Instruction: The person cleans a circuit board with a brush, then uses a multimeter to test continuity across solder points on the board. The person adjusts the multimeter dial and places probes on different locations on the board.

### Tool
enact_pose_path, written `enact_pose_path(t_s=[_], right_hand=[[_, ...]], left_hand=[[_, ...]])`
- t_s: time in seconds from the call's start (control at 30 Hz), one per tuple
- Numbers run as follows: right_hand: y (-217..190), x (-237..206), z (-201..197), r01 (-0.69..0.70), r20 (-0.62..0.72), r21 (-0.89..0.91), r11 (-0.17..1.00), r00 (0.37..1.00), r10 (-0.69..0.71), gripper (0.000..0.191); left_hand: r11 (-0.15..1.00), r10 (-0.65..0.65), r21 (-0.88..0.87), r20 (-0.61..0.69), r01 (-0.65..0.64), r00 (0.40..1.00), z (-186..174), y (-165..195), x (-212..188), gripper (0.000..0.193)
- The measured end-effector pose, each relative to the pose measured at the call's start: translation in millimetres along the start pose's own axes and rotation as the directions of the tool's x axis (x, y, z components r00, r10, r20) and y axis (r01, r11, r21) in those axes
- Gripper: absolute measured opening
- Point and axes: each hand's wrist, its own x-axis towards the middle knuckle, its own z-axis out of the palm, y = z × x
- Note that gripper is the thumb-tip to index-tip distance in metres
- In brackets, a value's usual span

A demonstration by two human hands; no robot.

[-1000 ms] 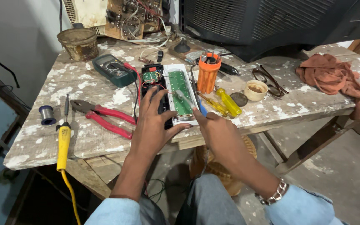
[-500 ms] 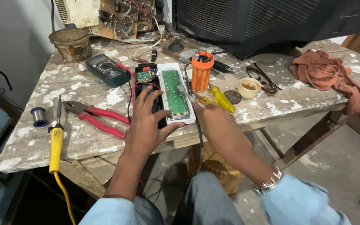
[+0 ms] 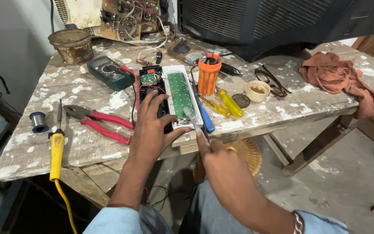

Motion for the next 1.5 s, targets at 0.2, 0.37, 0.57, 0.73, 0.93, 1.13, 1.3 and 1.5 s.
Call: enact_pose_path(t_s=[0.2,0.37,0.57,0.73,0.93,1.13,1.3,1.5], right_hand=[[4,14,-6,-0.067,0.064,0.050,0.997,0.996,0.064,0.066],[13,76,17,-0.062,-0.125,0.167,0.984,0.989,0.083,0.035],[11,74,2,-0.076,-0.106,0.314,0.947,0.988,0.114,0.024],[13,34,-29,-0.085,-0.132,0.471,0.878,0.977,0.166,0.031],[33,53,-24,0.025,-0.170,0.835,0.550,0.962,0.214,0.032],[41,61,5,-0.186,0.185,0.983,-0.005,0.979,0.085,0.042],[47,73,17,-0.069,0.070,0.996,0.061,0.997,-0.021,0.040],[50,89,8,-0.065,0.074,0.994,0.088,0.992,-0.099,0.037]], left_hand=[[1.000,0.006,-0.004,-0.009,-0.006,1.000,0,-1,1,0.039],[1.000,0.015,0.011,0.014,-0.015,1.000,0,-1,2,0.037],[1.000,0.017,-0.006,0.006,-0.017,1.000,-2,-2,2,0.037],[1.000,0.025,-0.002,-0.015,-0.025,1.000,1,-1,-1,0.036],[0.990,0.060,-0.117,-0.188,-0.083,0.980,-1,1,-1,0.035],[0.498,-0.556,-0.851,-0.165,0.168,0.814,2,-3,9,0.033],[0.264,-0.671,-0.935,-0.002,0.236,0.741,-12,-19,15,0.044],[0.359,-0.605,-0.820,0.159,0.445,0.781,-47,-49,24,0.026]])
